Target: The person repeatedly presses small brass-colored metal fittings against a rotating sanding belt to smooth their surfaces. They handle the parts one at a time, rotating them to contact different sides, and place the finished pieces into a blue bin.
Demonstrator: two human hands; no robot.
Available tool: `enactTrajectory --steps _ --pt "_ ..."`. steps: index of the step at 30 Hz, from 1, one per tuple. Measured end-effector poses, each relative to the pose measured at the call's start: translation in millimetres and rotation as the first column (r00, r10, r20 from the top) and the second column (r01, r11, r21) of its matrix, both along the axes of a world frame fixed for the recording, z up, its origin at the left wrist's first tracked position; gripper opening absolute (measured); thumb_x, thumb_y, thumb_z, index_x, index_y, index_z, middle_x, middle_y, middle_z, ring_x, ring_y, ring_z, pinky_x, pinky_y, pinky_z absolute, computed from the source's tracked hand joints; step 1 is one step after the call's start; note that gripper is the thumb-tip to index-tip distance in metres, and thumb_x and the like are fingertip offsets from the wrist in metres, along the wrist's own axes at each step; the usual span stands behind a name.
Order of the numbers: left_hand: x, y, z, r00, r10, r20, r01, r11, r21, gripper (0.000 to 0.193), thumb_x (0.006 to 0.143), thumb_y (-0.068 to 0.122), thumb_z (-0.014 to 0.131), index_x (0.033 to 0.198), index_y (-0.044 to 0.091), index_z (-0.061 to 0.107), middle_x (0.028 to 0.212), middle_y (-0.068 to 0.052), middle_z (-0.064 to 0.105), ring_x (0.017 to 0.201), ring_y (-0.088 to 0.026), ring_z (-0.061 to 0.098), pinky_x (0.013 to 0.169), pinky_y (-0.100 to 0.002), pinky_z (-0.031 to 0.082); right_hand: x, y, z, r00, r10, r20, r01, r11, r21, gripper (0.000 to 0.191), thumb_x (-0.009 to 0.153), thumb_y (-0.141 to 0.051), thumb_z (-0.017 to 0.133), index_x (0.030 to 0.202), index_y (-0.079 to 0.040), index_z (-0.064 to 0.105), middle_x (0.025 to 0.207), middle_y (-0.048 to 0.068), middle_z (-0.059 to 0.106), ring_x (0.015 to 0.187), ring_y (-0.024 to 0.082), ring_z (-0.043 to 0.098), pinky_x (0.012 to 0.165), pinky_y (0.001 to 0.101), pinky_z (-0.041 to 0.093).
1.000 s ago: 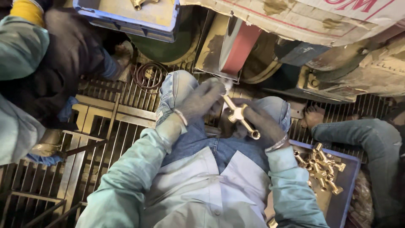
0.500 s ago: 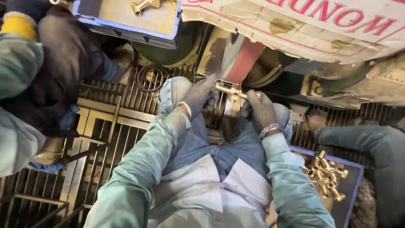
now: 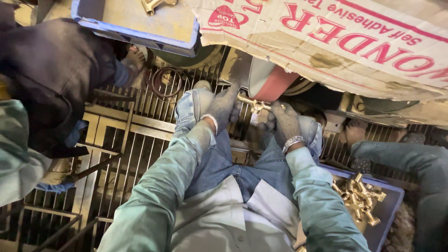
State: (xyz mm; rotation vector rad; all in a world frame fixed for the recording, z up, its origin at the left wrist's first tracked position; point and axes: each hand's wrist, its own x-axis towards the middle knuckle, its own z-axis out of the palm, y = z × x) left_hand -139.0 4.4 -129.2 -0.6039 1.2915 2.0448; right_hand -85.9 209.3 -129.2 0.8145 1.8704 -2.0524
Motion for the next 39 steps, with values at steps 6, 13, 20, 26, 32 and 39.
enactTrajectory --steps 6,13,20,26,32,39 --pt "-2.6 2.9 -1.4 0.999 0.021 0.037 -0.019 0.998 -0.058 0.046 0.098 0.055 0.056 0.103 0.009 0.056 0.063 -0.001 0.050 0.044 -0.012 0.042 0.040 -0.029 0.035 -8.3 -4.6 -3.0 0.999 -0.041 0.020 0.043 0.994 -0.104 0.032 0.098 -0.030 0.067 0.111 -0.003 0.054 0.072 0.003 0.056 0.050 0.014 0.051 0.045 0.0305 0.045" --pt "11.2 -3.8 0.3 1.000 0.030 0.000 -0.030 0.999 0.021 0.041 0.098 0.051 0.057 0.102 0.010 0.056 0.064 0.000 0.051 0.046 -0.012 0.043 0.041 -0.029 0.035 6.9 -4.7 3.9 0.996 -0.004 -0.085 0.002 1.000 -0.025 0.033 0.099 -0.032 0.064 0.111 -0.001 0.060 0.072 0.001 0.058 0.049 0.012 0.051 0.044 0.0275 0.044" --pt "1.3 -1.6 1.0 0.996 0.051 0.076 -0.054 0.998 0.043 0.039 0.098 0.052 0.057 0.098 0.012 0.055 0.064 0.000 0.049 0.046 -0.012 0.042 0.041 -0.029 0.033 -6.4 -10.5 0.9 0.997 -0.072 0.021 0.073 0.996 -0.056 0.040 0.096 -0.033 0.069 0.113 0.001 0.057 0.068 0.003 0.055 0.046 0.013 0.049 0.042 0.0317 0.048" --pt "12.9 -13.0 8.9 0.998 0.046 0.035 -0.048 0.996 0.080 0.036 0.098 0.050 0.057 0.095 0.014 0.055 0.066 0.000 0.050 0.047 -0.011 0.041 0.042 -0.027 0.032 0.7 -12.7 5.8 0.999 -0.036 -0.031 0.035 0.998 -0.047 0.039 0.097 -0.034 0.065 0.113 0.001 0.058 0.067 0.003 0.054 0.045 0.012 0.048 0.046 0.0326 0.056" --pt "12.0 -17.4 15.0 0.999 0.044 0.031 -0.046 0.996 0.072 0.035 0.099 0.048 0.057 0.092 0.014 0.054 0.067 0.001 0.051 0.049 -0.011 0.042 0.042 -0.027 0.033 -2.8 -15.7 5.1 0.995 0.021 -0.098 -0.018 0.999 0.029 0.038 0.096 -0.031 0.066 0.111 0.003 0.061 0.067 0.004 0.056 0.045 0.014 0.050 0.042 0.0316 0.046" --pt "8.9 -10.9 8.7 0.998 0.043 0.045 -0.047 0.996 0.073 0.042 0.099 0.055 0.054 0.089 0.014 0.054 0.065 0.001 0.050 0.047 -0.011 0.041 0.041 -0.027 0.032 -10.0 -15.9 9.4 1.000 -0.006 0.008 0.006 1.000 0.010 0.040 0.098 -0.035 0.066 0.109 0.003 0.058 0.065 0.005 0.054 0.042 0.014 0.048 0.044 0.0346 0.055"
